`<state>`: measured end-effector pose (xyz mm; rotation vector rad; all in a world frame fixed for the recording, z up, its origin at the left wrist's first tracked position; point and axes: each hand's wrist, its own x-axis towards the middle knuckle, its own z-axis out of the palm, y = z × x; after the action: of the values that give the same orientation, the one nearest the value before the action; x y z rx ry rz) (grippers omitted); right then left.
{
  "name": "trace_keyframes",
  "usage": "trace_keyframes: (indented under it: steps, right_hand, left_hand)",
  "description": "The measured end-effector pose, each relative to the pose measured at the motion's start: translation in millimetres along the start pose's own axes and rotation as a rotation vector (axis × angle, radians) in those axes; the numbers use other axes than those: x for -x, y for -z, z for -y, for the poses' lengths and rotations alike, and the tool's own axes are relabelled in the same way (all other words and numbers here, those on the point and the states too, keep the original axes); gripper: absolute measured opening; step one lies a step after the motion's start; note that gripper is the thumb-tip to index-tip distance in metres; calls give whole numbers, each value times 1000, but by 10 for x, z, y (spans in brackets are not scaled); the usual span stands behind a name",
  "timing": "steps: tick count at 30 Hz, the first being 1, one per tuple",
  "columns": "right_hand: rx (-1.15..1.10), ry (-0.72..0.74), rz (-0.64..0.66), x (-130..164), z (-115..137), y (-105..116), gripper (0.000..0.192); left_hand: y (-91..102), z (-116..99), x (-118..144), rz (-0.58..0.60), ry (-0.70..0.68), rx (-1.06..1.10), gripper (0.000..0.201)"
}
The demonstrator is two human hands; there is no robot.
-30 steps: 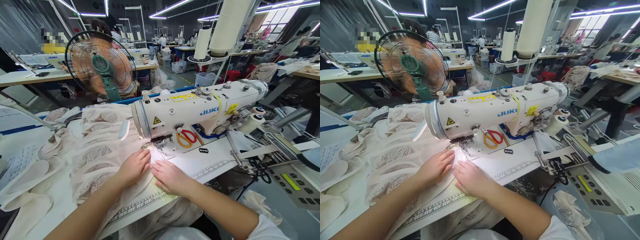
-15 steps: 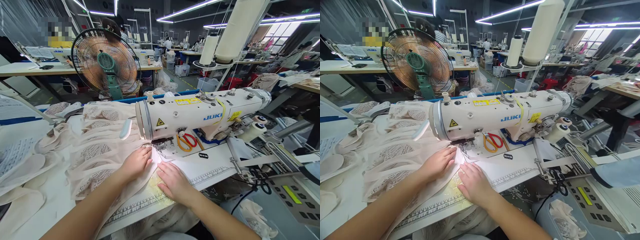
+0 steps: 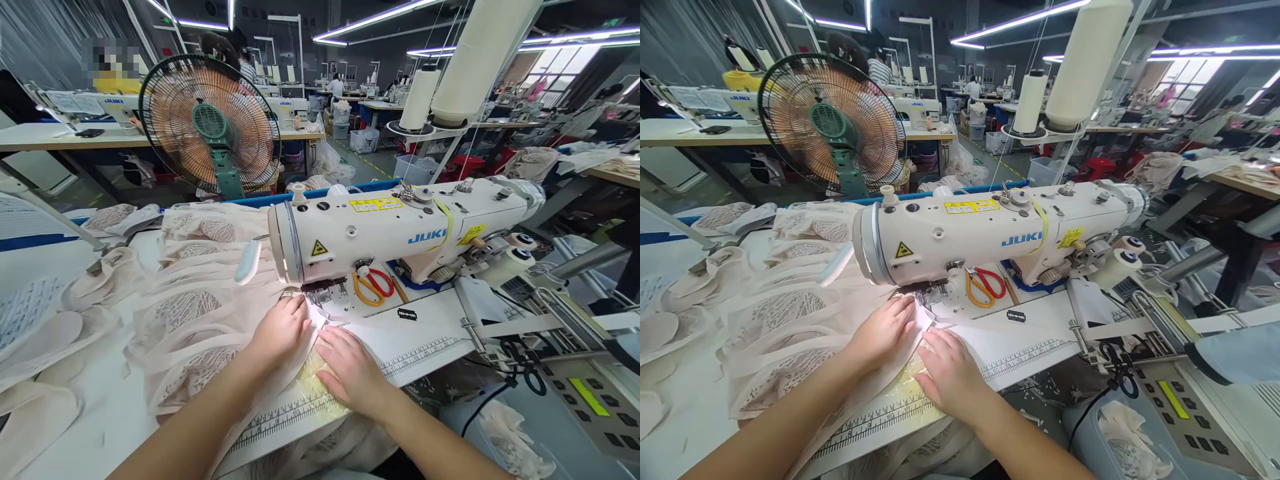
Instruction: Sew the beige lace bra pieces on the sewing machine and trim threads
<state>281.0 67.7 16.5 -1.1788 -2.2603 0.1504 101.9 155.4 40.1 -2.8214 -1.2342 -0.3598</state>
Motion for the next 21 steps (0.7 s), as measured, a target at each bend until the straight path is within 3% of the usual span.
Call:
trace_keyframes:
  steps: [21]
  right_hand:
    - [-34,8,-18,-4,-24,-10,28]
  left_hand:
    - [106,-29,-52,84,39,-18,32]
